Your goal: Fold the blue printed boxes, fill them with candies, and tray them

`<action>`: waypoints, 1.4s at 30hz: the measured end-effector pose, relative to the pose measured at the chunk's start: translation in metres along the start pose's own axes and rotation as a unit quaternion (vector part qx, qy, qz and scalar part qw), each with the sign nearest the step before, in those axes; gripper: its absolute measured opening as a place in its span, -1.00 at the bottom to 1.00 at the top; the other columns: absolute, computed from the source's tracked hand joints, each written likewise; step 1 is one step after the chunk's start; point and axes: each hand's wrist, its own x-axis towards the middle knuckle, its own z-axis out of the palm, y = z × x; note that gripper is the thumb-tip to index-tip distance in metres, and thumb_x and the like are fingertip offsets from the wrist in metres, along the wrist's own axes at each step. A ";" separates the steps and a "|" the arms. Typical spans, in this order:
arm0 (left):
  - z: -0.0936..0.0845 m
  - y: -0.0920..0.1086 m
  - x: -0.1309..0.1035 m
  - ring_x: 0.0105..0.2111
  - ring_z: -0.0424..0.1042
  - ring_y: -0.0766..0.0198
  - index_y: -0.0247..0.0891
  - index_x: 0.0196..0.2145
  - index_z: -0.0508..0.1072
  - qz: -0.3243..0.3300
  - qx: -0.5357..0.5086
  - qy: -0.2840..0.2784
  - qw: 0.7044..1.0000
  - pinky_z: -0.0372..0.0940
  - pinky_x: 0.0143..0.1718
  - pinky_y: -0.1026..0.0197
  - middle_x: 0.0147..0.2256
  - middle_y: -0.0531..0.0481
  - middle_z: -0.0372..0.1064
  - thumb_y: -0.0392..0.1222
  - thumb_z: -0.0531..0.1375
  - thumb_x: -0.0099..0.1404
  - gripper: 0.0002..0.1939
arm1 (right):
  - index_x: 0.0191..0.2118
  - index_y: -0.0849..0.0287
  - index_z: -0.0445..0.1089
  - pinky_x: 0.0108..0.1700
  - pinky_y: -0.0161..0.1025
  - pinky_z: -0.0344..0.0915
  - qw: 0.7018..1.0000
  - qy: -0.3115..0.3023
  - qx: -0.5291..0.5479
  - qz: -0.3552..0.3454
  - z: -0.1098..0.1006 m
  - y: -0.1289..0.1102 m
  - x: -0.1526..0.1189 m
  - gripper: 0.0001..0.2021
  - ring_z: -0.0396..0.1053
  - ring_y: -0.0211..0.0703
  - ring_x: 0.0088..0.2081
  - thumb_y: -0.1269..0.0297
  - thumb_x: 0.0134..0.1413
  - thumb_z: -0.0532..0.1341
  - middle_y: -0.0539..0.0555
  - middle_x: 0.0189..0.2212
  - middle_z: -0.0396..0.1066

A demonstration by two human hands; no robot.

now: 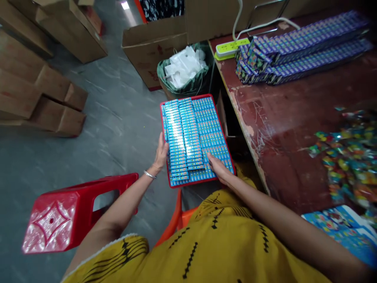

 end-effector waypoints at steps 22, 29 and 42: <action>-0.012 0.010 -0.088 -0.18 0.33 0.18 -0.18 -0.20 0.40 0.152 0.389 -0.265 0.869 0.29 -0.20 0.18 -0.24 -0.06 0.33 -0.13 0.08 0.38 -0.85 | 0.00 0.24 0.31 -0.21 -0.20 0.24 0.736 -0.187 -0.575 -0.303 0.060 0.002 -0.037 -0.70 0.30 0.01 -0.08 0.44 0.30 -0.09 0.27 -0.09 0.36; -0.009 0.004 -0.092 -0.17 0.33 0.19 -0.19 -0.19 0.39 0.145 0.378 -0.256 0.878 0.29 -0.16 0.18 -0.24 -0.06 0.32 -0.12 0.02 0.42 -0.81 | -0.04 0.23 0.32 -0.28 -0.25 0.19 0.729 -0.181 -0.595 -0.287 0.047 0.008 -0.046 -0.71 0.36 -0.03 -0.15 0.39 0.34 -0.11 0.25 -0.13 0.41; -0.008 0.009 -0.091 -0.26 0.34 0.23 -0.19 -0.23 0.41 0.158 0.387 -0.258 0.871 0.26 -0.25 0.21 -0.31 -0.04 0.33 -0.12 -0.03 0.44 -0.76 | 0.08 0.18 0.28 -0.23 -0.23 0.20 0.763 -0.108 -0.601 -0.212 -0.005 0.009 -0.038 -0.66 0.43 0.00 -0.14 0.32 0.35 -0.12 0.27 -0.08 0.46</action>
